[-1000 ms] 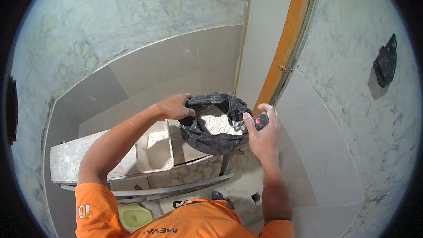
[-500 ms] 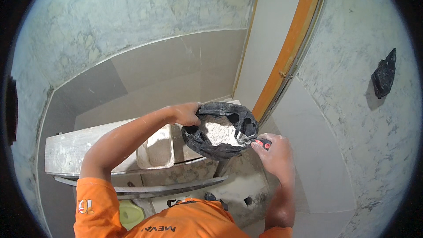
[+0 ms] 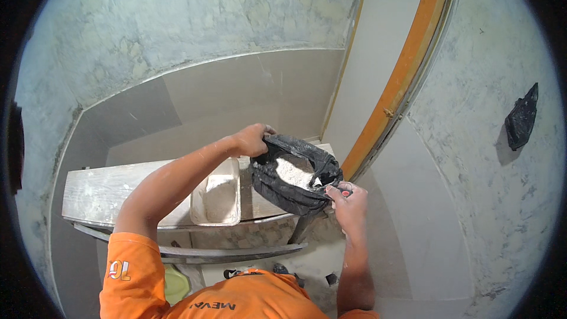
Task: The person applies plaster to a wall using a putty knife, then scoops more material from a bag into a plastic container.
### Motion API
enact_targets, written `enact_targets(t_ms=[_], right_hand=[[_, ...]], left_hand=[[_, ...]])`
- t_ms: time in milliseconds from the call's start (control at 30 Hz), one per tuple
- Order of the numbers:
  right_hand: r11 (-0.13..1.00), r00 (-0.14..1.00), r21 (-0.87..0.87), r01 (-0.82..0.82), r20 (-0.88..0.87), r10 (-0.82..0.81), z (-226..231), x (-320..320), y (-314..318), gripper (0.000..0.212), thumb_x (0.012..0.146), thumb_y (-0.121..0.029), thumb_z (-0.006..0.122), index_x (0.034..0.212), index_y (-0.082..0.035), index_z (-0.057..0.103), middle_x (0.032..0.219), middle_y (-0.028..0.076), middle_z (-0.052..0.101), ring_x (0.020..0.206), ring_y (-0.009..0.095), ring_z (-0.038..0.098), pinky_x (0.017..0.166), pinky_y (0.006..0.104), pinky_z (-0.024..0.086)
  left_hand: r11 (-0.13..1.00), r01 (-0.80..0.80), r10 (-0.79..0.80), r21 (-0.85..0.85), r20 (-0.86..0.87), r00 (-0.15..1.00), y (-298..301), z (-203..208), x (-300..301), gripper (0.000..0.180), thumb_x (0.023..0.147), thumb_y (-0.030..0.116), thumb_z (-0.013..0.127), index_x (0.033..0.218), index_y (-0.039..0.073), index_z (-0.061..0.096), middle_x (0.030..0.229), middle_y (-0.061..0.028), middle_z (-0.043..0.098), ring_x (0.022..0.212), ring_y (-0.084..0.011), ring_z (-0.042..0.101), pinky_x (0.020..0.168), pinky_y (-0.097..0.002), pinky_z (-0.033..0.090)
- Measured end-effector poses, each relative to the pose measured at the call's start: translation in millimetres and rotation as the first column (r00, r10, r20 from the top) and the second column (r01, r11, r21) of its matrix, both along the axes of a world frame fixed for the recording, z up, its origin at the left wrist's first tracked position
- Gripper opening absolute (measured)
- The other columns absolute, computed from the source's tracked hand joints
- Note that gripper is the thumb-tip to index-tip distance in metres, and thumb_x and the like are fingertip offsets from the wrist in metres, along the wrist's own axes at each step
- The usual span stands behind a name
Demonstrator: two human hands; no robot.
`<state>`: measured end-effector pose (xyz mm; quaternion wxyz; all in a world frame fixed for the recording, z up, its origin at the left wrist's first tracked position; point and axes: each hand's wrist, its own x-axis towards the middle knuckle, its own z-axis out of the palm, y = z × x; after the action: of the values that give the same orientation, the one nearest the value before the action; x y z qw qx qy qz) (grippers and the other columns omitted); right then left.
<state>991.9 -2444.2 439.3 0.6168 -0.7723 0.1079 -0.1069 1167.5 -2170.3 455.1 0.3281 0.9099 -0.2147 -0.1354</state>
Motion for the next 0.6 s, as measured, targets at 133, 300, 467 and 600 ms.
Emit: enact_targets(t_ms=[133, 300, 467, 600], right_hand=[[0.991, 1.0, 0.131, 0.023, 0.005, -0.024, -3, -2, 2, 0.013, 0.086, -0.007, 0.076, 0.084, 0.005, 0.07, 0.071, 0.001, 0.065, 0.055, 0.005, 0.05, 0.049, 0.0221, 0.036], [0.963, 0.989, 0.226, 0.146, -0.041, -0.14, -9, 1, 12, 0.018, 0.087, -0.007, 0.076, 0.094, 0.008, 0.069, 0.074, 0.002, 0.065, 0.056, 0.005, 0.051, 0.049, 0.0215, 0.037], [0.98, 0.998, 0.19, 0.053, -0.026, -0.048, -37, 27, 25, 0.033, 0.089, -0.008, 0.076, 0.11, 0.014, 0.066, 0.073, 0.003, 0.064, 0.056, 0.005, 0.052, 0.049, 0.0217, 0.038], [0.948, 0.994, 0.298, 0.109, -0.031, -0.105, -48, 42, 32, 0.05, 0.09, -0.012, 0.078, 0.127, 0.015, 0.058, 0.075, 0.004, 0.063, 0.056, 0.005, 0.052, 0.047, 0.0212, 0.037]], left_hand=[[0.995, -0.088, 0.089, -0.054, 0.012, 0.996, 13, 14, 11, 0.06, 0.074, -0.004, 0.058, 0.134, -0.006, 0.06, 0.12, -0.0259, 0.07, 0.108, -0.0317, 0.069, 0.095, -0.0369, 0.054], [0.991, -0.027, 0.043, -0.132, 0.117, 0.992, 23, 24, 21, 0.061, 0.072, -0.005, 0.057, 0.133, -0.006, 0.06, 0.121, -0.0274, 0.07, 0.112, -0.0316, 0.069, 0.096, -0.0364, 0.054], [0.985, -0.078, 0.1, -0.155, 0.145, 0.984, 12, 16, 29, 0.06, 0.072, -0.005, 0.057, 0.132, -0.006, 0.06, 0.12, -0.0267, 0.07, 0.113, -0.0332, 0.069, 0.097, -0.0371, 0.053], [0.999, -0.041, 0.042, -0.027, 0.046, 0.998, 6, 9, 18, 0.058, 0.077, 0.002, 0.063, 0.135, -0.004, 0.059, 0.123, -0.0257, 0.069, 0.118, -0.035, 0.066, 0.101, -0.0391, 0.051]])
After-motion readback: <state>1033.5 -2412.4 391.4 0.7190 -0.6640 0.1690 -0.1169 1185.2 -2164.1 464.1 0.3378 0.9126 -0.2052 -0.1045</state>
